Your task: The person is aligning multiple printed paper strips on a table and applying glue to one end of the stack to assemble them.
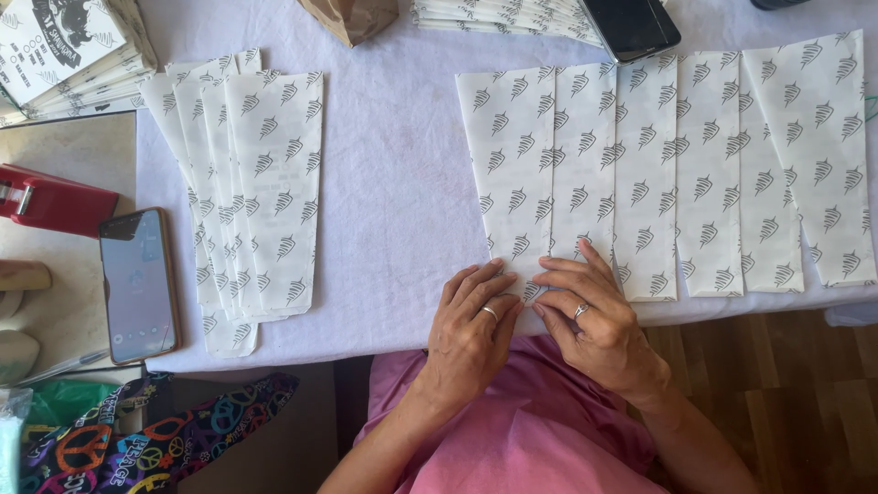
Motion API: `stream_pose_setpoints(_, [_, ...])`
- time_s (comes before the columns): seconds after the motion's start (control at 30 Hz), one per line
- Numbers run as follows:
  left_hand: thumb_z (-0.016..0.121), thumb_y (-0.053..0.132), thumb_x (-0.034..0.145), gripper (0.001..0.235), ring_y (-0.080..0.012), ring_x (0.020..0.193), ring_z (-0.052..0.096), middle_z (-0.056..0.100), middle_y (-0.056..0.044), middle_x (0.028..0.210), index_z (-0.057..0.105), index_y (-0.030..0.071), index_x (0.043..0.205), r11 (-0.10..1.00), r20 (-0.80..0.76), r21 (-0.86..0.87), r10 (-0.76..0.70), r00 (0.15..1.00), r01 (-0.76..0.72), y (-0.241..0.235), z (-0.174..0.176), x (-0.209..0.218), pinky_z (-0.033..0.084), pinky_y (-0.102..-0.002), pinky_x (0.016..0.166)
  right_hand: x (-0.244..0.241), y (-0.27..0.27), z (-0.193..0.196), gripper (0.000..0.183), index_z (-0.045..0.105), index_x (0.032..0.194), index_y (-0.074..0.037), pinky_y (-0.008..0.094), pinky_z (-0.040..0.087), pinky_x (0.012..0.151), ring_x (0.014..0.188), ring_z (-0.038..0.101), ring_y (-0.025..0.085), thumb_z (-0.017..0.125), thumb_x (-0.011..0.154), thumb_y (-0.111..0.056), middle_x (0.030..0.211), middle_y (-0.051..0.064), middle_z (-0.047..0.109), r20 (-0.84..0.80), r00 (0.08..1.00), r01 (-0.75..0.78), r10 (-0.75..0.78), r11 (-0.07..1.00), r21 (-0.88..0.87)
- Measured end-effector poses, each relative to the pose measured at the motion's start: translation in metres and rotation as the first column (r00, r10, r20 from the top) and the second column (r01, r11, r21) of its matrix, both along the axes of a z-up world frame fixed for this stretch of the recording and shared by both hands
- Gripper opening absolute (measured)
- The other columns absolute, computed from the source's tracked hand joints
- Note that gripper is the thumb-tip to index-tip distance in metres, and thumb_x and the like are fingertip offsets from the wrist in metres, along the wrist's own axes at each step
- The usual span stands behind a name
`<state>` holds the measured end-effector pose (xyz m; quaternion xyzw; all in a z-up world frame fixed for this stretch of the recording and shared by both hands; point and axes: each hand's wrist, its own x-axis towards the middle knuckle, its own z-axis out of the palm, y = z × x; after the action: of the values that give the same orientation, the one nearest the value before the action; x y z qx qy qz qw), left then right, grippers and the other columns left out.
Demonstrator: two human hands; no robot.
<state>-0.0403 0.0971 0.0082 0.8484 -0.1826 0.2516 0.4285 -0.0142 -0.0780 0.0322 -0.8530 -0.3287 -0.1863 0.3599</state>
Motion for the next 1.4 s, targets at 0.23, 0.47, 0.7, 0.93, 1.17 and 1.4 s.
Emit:
stream_pose_setpoints(0.23, [0.075, 0.003, 0.09, 0.004, -0.0357, 0.114, 0.071, 0.076, -0.012, 0.102, 0.075, 0.0, 0.092, 0.994, -0.096, -0.093, 0.049, 0.994, -0.058, -0.002, -0.002, 0.001, 0.052, -0.048, 0.101, 0.0, -0.003, -0.002, 0.009, 0.073, 0.083, -0.002, 0.048, 0.036, 0.121, 0.109, 0.073, 0.027, 0.081, 0.085, -0.006, 0.098, 0.008, 0.075, -0.152, 0.987, 0.065, -0.057, 0.997, 0.05])
stream_pose_setpoints(0.47, [0.067, -0.002, 0.091, 0.013, -0.0372, 0.118, 0.067, 0.072, -0.014, 0.109, 0.069, -0.001, 0.104, 0.985, -0.151, -0.172, -0.038, 0.988, 0.012, 0.001, -0.009, 0.0, 0.049, -0.048, 0.1, 0.0, -0.001, 0.009, 0.007, 0.074, 0.085, -0.001, 0.048, 0.037, 0.125, 0.108, 0.073, 0.026, 0.08, 0.084, 0.001, 0.1, 0.01, 0.075, -0.253, 0.967, 0.028, -0.011, 0.998, 0.064])
stream_pose_setpoints(0.7, [0.049, -0.018, 0.074, 0.057, -0.0408, 0.128, 0.059, 0.062, -0.024, 0.13, 0.058, -0.003, 0.129, 0.968, -0.157, -0.172, -0.208, 0.966, 0.18, 0.021, -0.019, -0.003, 0.045, -0.049, 0.112, -0.004, 0.0, 0.011, 0.017, 0.075, 0.097, 0.002, 0.05, 0.035, 0.134, 0.109, 0.071, 0.025, 0.08, 0.082, 0.007, 0.106, 0.013, 0.074, -0.261, 0.965, 0.036, -0.028, 0.999, 0.028])
stream_pose_setpoints(0.93, [0.038, -0.028, 0.057, 0.095, -0.0425, 0.151, 0.031, 0.044, -0.018, 0.158, 0.049, -0.005, 0.149, 0.773, -0.024, 0.427, 0.529, 0.848, -0.47, 0.145, -0.015, 0.005, 0.028, -0.057, 0.128, -0.008, -0.002, 0.002, 0.019, 0.074, 0.106, 0.001, 0.055, 0.035, 0.133, 0.114, 0.07, 0.027, 0.075, 0.088, 0.005, 0.112, 0.013, 0.071, -0.171, 0.985, 0.015, -0.02, 1.0, -0.027])
stream_pose_setpoints(1.17, [0.05, -0.015, 0.071, 0.074, -0.0509, 0.142, 0.04, 0.044, -0.026, 0.155, 0.05, -0.007, 0.145, 0.859, -0.081, 0.458, 0.295, 0.952, -0.227, 0.092, -0.036, 0.019, 0.041, -0.055, 0.114, -0.011, -0.001, -0.002, 0.024, 0.072, 0.114, 0.001, 0.061, 0.035, 0.129, 0.12, 0.067, 0.034, 0.066, 0.093, 0.01, 0.114, 0.014, 0.067, -0.083, 0.995, -0.06, 0.051, 0.993, -0.105])
stream_pose_setpoints(1.4, [0.056, -0.006, 0.088, 0.052, -0.0504, 0.136, 0.048, 0.049, -0.027, 0.151, 0.055, -0.006, 0.14, 0.885, -0.075, 0.458, 0.138, 0.988, -0.089, 0.03, -0.021, 0.019, 0.051, -0.055, 0.096, -0.012, 0.002, 0.005, 0.025, 0.07, 0.116, 0.001, 0.058, 0.036, 0.128, 0.123, 0.064, 0.033, 0.064, 0.094, 0.009, 0.12, 0.015, 0.067, -0.093, 0.995, -0.056, 0.042, 0.987, -0.152])
